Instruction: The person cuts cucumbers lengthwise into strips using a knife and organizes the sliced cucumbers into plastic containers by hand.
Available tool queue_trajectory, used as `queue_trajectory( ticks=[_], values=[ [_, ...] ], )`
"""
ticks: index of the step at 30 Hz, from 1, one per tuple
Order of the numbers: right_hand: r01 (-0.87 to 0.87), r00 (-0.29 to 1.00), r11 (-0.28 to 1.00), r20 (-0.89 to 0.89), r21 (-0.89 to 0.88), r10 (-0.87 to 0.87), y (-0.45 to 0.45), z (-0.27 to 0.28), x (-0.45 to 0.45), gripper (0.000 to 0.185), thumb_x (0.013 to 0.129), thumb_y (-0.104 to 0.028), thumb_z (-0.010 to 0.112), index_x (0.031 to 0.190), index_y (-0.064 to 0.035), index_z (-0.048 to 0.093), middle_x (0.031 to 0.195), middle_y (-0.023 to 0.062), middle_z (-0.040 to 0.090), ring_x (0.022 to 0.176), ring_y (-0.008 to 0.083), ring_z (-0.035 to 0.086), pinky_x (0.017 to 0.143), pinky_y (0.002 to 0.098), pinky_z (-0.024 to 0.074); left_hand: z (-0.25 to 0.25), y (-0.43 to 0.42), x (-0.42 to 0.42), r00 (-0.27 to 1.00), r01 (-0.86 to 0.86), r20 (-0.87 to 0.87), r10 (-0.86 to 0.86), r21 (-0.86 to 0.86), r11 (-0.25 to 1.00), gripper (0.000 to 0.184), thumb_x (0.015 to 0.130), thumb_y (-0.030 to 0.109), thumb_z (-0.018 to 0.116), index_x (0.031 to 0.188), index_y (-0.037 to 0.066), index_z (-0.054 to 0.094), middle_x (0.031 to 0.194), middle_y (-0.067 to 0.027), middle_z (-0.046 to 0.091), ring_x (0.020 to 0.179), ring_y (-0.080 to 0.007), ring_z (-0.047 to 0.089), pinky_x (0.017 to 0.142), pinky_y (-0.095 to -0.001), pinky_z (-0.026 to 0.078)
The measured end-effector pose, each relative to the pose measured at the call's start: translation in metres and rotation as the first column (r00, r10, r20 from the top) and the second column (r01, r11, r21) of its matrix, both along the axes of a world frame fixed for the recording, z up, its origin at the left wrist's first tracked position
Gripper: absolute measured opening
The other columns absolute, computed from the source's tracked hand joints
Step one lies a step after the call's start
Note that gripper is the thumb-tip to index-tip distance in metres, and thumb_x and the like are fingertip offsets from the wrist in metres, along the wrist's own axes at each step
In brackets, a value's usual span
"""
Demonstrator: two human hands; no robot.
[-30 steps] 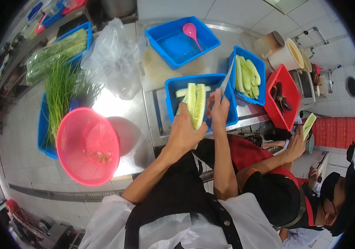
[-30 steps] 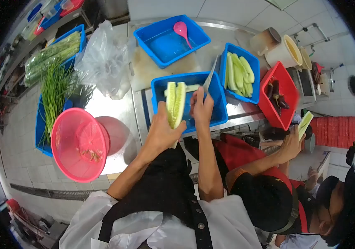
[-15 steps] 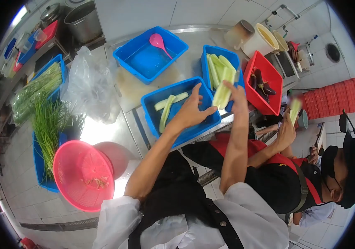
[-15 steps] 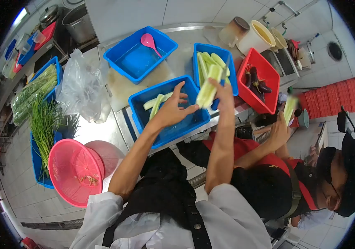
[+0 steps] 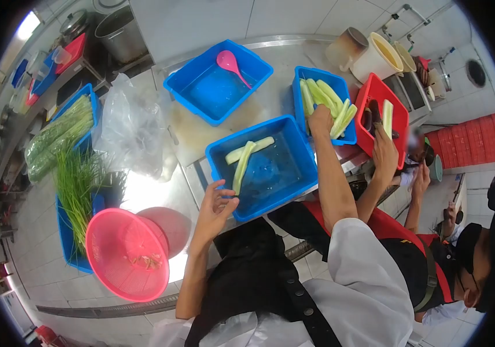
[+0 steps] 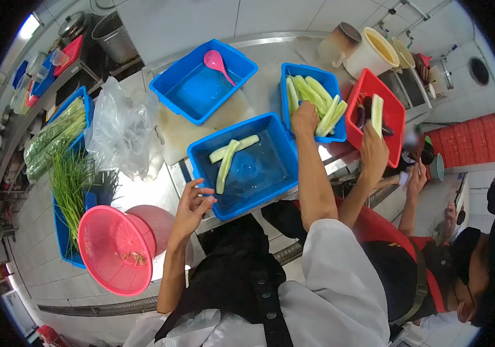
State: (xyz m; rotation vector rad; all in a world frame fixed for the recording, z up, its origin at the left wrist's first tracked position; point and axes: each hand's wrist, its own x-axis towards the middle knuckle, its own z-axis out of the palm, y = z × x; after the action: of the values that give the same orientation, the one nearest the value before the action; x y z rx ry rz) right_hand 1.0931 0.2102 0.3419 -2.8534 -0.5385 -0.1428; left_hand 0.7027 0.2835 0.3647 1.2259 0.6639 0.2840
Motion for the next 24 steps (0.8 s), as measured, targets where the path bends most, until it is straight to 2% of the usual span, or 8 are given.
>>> queue_trajectory(
  ticks=[2,5,7,11,15,16,18,24],
  values=[
    [0.105,0.993,0.994,0.047,-0.016,-0.105,0.011,-0.013,-0.003,0.018,0.086,-0.011,0.054,0.089,-0.0006,0.068,0.091,0.021,0.067,0.089,0.0389,0.065,0.076,0.0463,0.0524,0.005,0.003,-0.009,0.999,-0.052,0.007,0.052,0.01,0.999,0.05,0.089,0.009,0.062,0.133,0.004,0.037,0.109,-0.0121,0.058,0.093,-0.0183,0.062,0.079,-0.029,0.048],
    [0.054,0.998,0.995,0.023,-0.079,-0.052,0.007,-0.013,-0.007,0.023,0.088,-0.007,0.046,0.091,-0.0005,0.068,0.094,0.0211,0.067,0.089,0.0378,0.066,0.076,0.0465,0.0523,0.007,0.007,-0.024,0.993,-0.114,0.005,0.115,-0.062,0.992,0.053,0.087,0.012,0.066,0.131,0.004,0.037,0.11,-0.0114,0.057,0.092,-0.0163,0.059,0.08,-0.0292,0.047],
    [0.054,0.997,0.995,0.055,-0.087,-0.049,0.004,-0.012,-0.005,0.023,0.087,-0.008,0.047,0.091,0.0,0.068,0.094,0.0218,0.067,0.089,0.0381,0.066,0.077,0.046,0.0525,0.005,0.009,-0.028,0.992,-0.127,0.01,0.127,-0.018,0.992,0.046,0.09,0.008,0.06,0.13,0.003,0.039,0.108,-0.0133,0.059,0.091,-0.0188,0.062,0.078,-0.0292,0.049],
    [0.023,0.999,0.998,-0.03,-0.054,-0.025,0.004,0.0,-0.006,0.02,0.079,-0.014,0.064,0.09,0.0014,0.067,0.098,0.0236,0.066,0.093,0.0395,0.064,0.079,0.047,0.0515,0.003,0.013,-0.025,0.989,-0.148,0.02,0.15,-0.047,0.988,0.043,0.091,0.01,0.059,0.129,0.002,0.04,0.106,-0.013,0.06,0.091,-0.0183,0.062,0.077,-0.0288,0.049],
    [0.114,0.979,0.992,-0.177,0.06,-0.102,-0.001,0.009,-0.005,0.037,0.065,-0.022,0.082,0.09,0.0024,0.066,0.102,0.0237,0.065,0.096,0.0385,0.063,0.081,0.0455,0.0507,0.006,0.017,-0.01,0.991,-0.121,0.048,0.123,-0.05,0.991,0.042,0.091,0.011,0.059,0.128,0.002,0.041,0.105,-0.0124,0.061,0.09,-0.018,0.063,0.077,-0.028,0.049],
    [0.118,0.978,0.991,-0.179,0.058,-0.106,-0.003,0.008,-0.002,0.037,0.065,-0.022,0.082,0.09,0.0024,0.066,0.102,0.0237,0.065,0.096,0.0385,0.063,0.081,0.0455,0.0507,0.006,0.017,-0.006,0.992,-0.116,0.046,0.119,-0.051,0.992,0.042,0.091,0.011,0.059,0.128,0.002,0.041,0.105,-0.0124,0.061,0.09,-0.018,0.063,0.077,-0.028,0.049],
    [0.139,0.965,0.983,-0.239,0.117,-0.108,-0.007,0.006,0.003,0.041,0.059,-0.025,0.085,0.081,0.004,0.064,0.087,0.0223,0.067,0.082,0.0338,0.066,0.073,0.0421,0.0514,0.007,0.018,0.008,0.994,-0.074,0.075,0.074,-0.014,0.997,0.041,0.091,0.012,0.06,0.127,0.002,0.041,0.104,-0.0124,0.061,0.089,-0.018,0.063,0.077,-0.0271,0.049],
    [0.102,0.956,0.977,-0.292,0.19,-0.043,-0.007,0.011,0.005,0.036,0.06,-0.022,0.082,0.077,0.0035,0.063,0.079,0.0184,0.067,0.075,0.0294,0.067,0.069,0.0399,0.051,0.004,0.018,0.083,0.992,0.1,0.084,-0.097,-0.02,0.995,0.044,0.09,0.019,0.063,0.124,0.001,0.043,0.103,-0.013,0.061,0.09,-0.0179,0.063,0.076,-0.0269,0.049]
  ],
)
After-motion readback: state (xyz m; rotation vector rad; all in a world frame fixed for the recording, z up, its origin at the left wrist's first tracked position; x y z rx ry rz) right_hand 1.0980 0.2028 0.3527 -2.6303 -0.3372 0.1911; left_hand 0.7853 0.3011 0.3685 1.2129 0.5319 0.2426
